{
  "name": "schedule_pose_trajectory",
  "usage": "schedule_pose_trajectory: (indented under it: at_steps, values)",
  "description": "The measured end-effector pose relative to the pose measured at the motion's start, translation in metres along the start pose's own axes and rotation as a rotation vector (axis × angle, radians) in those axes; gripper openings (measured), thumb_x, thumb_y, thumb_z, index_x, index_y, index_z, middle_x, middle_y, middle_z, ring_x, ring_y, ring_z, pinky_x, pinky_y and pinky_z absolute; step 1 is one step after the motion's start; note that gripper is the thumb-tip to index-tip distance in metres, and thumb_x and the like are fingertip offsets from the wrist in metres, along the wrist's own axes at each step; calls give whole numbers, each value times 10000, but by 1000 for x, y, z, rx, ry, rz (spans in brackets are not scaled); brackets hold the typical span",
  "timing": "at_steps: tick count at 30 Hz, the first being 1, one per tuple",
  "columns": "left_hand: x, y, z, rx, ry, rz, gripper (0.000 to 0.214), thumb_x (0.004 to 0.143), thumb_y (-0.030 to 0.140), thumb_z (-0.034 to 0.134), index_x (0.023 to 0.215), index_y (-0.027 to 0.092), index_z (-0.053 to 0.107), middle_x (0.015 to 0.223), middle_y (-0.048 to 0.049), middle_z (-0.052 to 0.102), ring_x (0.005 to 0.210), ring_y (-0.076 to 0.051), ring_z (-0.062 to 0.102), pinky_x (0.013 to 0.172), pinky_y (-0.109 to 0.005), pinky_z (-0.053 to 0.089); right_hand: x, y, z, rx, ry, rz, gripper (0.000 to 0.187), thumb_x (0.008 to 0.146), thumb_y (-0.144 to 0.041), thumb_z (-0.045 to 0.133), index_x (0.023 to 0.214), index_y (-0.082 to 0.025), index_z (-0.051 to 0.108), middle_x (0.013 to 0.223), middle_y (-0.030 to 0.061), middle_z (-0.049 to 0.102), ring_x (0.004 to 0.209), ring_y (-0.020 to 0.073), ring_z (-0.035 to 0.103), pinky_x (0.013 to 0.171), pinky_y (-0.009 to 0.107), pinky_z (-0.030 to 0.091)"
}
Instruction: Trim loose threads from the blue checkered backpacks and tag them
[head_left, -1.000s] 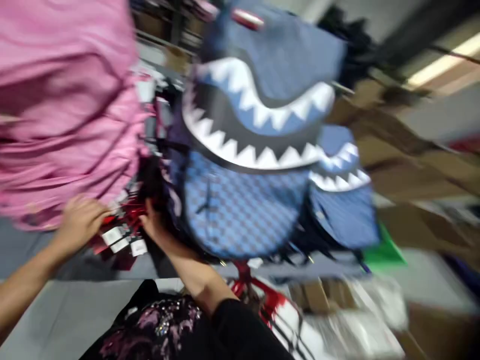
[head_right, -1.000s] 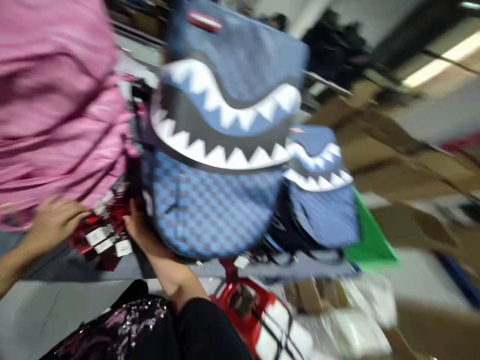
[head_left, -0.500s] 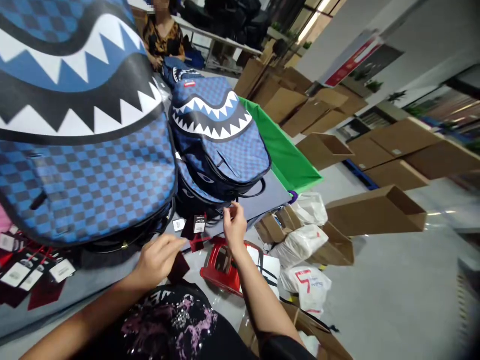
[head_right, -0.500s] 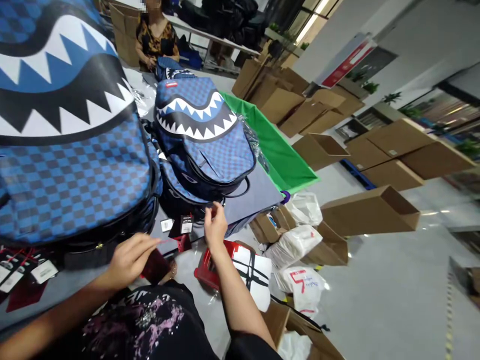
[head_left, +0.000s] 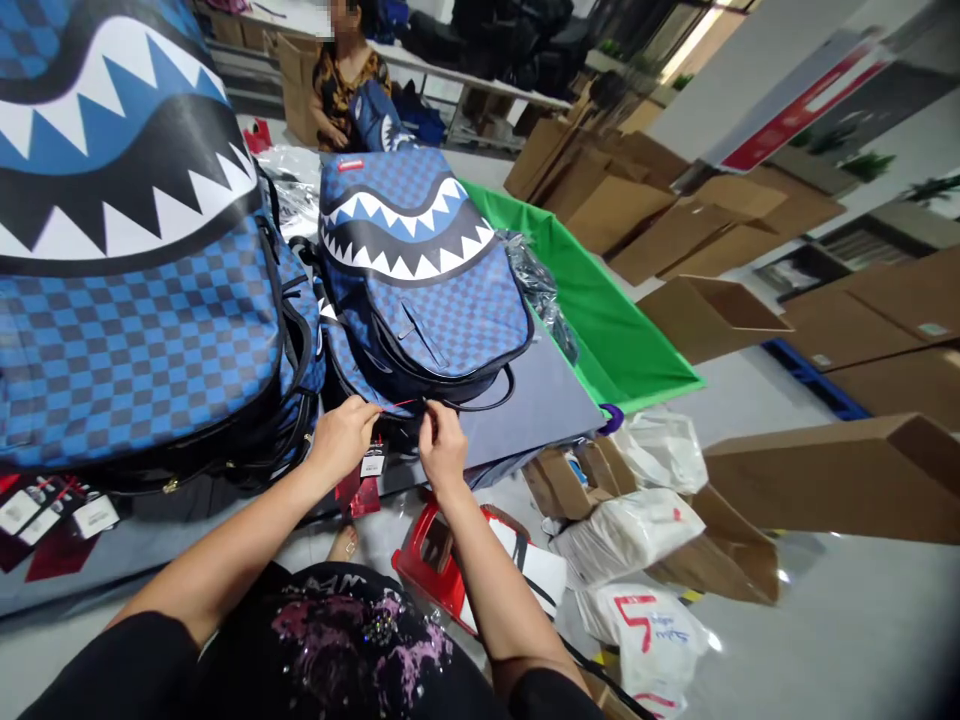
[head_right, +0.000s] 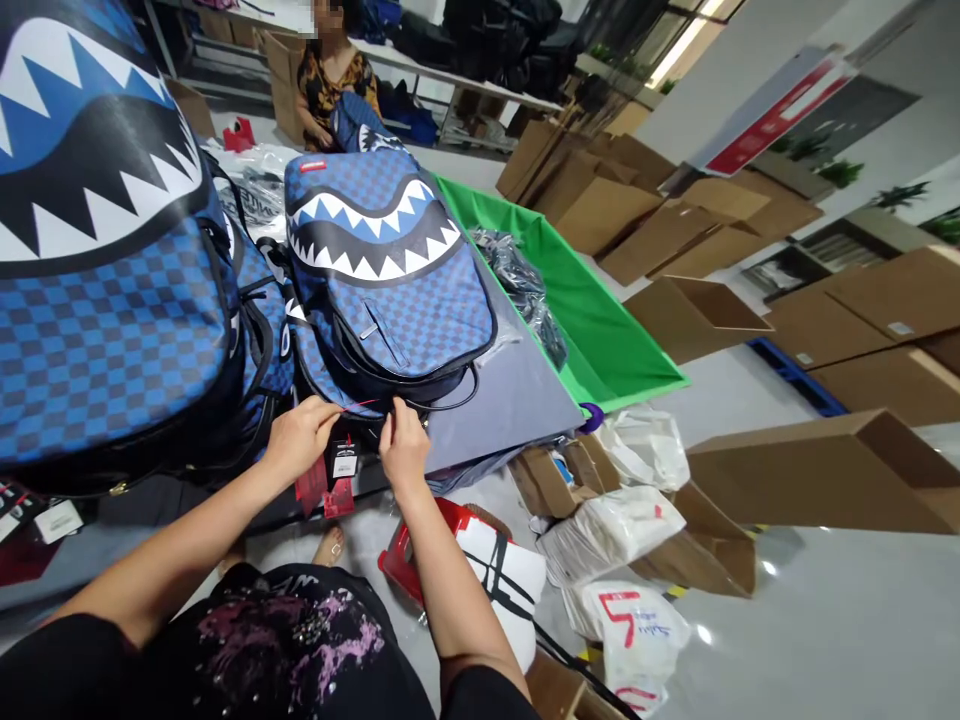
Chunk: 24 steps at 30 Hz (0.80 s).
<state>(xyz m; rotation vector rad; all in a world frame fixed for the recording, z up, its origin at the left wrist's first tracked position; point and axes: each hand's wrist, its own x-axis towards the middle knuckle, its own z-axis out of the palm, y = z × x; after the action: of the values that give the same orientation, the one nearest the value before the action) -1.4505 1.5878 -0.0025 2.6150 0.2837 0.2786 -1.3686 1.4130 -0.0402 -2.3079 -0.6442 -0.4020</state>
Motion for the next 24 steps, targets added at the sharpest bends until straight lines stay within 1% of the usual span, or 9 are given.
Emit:
schedule_pose_trajectory:
  at_steps: [3, 6, 10, 13, 16, 18, 20, 22, 24]
  values:
    - [2, 0, 4, -53, 8, 5, 263, 973, 259, 502, 1085, 258, 740, 986, -30, 705, 855, -170, 664, 685, -258, 466, 1, 0, 2, 150, 0, -41, 338, 978, -259, 374, 1143, -166, 655, 1053, 137, 697, 995, 215, 656, 875, 348, 515]
    - [9, 4, 6, -86, -10, -2, 256, 966, 251, 509, 1064, 263, 745, 997, -30, 707, 884, -174, 661, 717, -255, 472, 5, 1, 5, 205, -9, 8, 357, 979, -275, 373, 1191, -159, 635, 1117, 140, 702, 1024, 215, 661, 903, 349, 507]
    - [31, 15, 6, -129, -108, 47, 240, 950, 258, 522, 1019, 258, 751, 984, -40, 710, 925, -198, 663, 750, -269, 471, 14, 1, -5, 41, -171, 91, 313, 980, -300, 413, 1120, -177, 664, 1096, 120, 720, 1004, 211, 667, 852, 304, 483]
    - [47, 20, 3, -195, -268, 75, 208, 917, 274, 551, 1010, 252, 736, 932, -26, 730, 882, -196, 672, 740, -267, 459, 21, -3, -27, -179, -320, 158, 240, 964, -285, 466, 987, -207, 692, 874, 81, 730, 788, 194, 663, 679, 270, 412]
    - [54, 17, -5, -456, -521, 70, 292, 939, 370, 495, 1128, 224, 664, 826, -6, 741, 768, -167, 674, 696, -251, 468, 28, -8, -51, -269, -400, 235, 168, 909, -213, 517, 876, -213, 682, 766, 69, 695, 708, 185, 620, 632, 273, 326]
    - [52, 12, -12, -646, -560, 81, 372, 952, 423, 460, 1213, 199, 601, 837, -12, 738, 767, -157, 674, 712, -253, 489, 34, -8, -62, -31, -404, 372, 118, 847, -186, 568, 760, -208, 644, 719, 47, 651, 703, 173, 578, 626, 272, 298]
    - [46, 6, -17, -752, -518, 111, 421, 904, 435, 552, 1250, 196, 569, 886, -15, 724, 807, -155, 672, 740, -260, 505, 39, -6, -66, 349, -438, 535, 131, 770, -209, 623, 646, -203, 580, 610, 4, 560, 620, 143, 500, 587, 260, 274]
    - [38, 0, -17, -805, -471, 139, 484, 824, 379, 664, 1260, 204, 551, 962, -19, 710, 864, -159, 670, 759, -265, 516, 44, -2, -66, 643, -533, 645, 153, 714, -290, 644, 627, -204, 553, 515, -43, 457, 501, 108, 388, 525, 248, 241]
    - [29, -4, -10, -841, -373, 102, 481, 795, 312, 683, 1239, 200, 537, 1019, -30, 706, 913, -164, 673, 774, -273, 527, 45, 1, -63, 793, -632, 693, 214, 681, -403, 642, 684, -207, 557, 473, -83, 388, 422, 80, 283, 474, 237, 211]
